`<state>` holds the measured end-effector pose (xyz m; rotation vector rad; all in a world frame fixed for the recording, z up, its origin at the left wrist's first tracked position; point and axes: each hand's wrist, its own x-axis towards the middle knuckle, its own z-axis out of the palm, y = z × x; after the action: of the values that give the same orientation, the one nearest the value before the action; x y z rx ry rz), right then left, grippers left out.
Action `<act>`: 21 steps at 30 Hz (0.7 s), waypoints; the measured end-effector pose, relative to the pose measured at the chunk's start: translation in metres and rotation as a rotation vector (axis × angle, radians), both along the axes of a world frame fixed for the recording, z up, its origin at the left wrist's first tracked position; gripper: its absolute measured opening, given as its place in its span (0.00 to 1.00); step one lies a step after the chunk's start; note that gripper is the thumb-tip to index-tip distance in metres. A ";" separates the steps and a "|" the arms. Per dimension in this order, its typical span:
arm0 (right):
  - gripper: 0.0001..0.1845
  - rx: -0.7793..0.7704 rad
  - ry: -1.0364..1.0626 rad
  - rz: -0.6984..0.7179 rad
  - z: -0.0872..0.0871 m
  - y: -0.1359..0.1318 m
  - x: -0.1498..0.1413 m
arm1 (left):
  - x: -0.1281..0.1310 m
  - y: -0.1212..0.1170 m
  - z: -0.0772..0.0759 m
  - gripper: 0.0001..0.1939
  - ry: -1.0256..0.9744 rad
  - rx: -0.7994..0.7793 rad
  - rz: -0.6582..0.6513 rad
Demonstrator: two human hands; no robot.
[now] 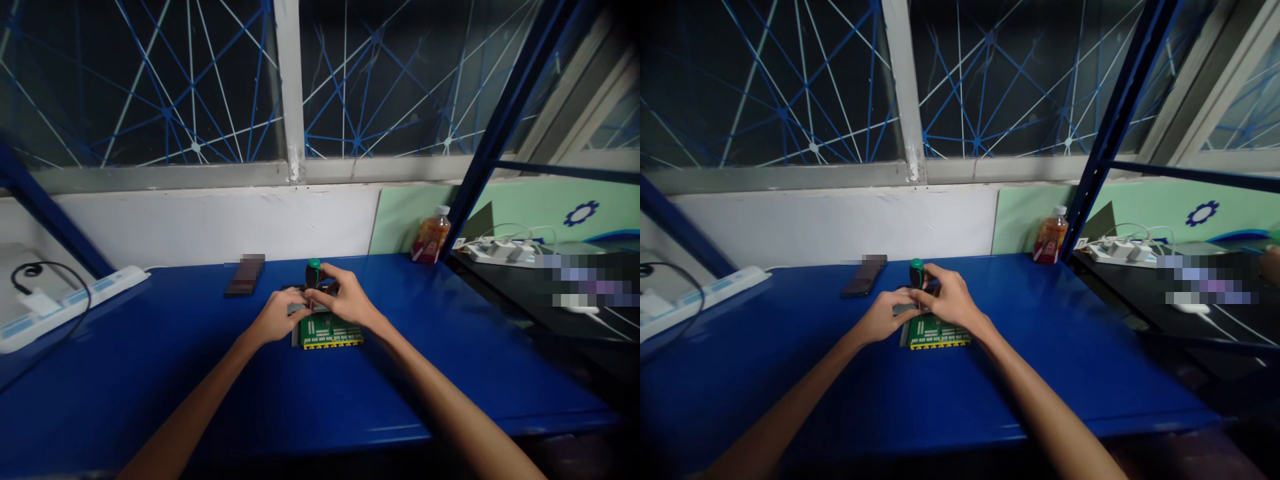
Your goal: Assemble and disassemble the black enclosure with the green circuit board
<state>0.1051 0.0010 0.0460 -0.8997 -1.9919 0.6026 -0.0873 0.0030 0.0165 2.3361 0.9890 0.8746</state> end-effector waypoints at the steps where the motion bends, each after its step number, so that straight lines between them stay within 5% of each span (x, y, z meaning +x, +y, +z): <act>1: 0.09 0.001 0.001 -0.011 0.000 0.000 0.000 | 0.000 0.000 -0.001 0.08 -0.002 0.007 0.014; 9: 0.13 0.141 -0.044 -0.083 0.004 -0.005 -0.005 | -0.001 0.003 -0.001 0.07 -0.041 0.009 0.040; 15: 0.22 0.028 0.098 0.055 0.000 0.000 -0.001 | -0.001 0.004 -0.002 0.07 -0.028 0.020 0.001; 21: 0.20 -0.024 0.077 0.080 0.000 -0.001 -0.001 | -0.001 0.004 -0.003 0.07 -0.026 0.026 0.006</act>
<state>0.1043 0.0004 0.0458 -0.8022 -1.9619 0.6971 -0.0888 0.0071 0.0131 2.3384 0.9804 0.9240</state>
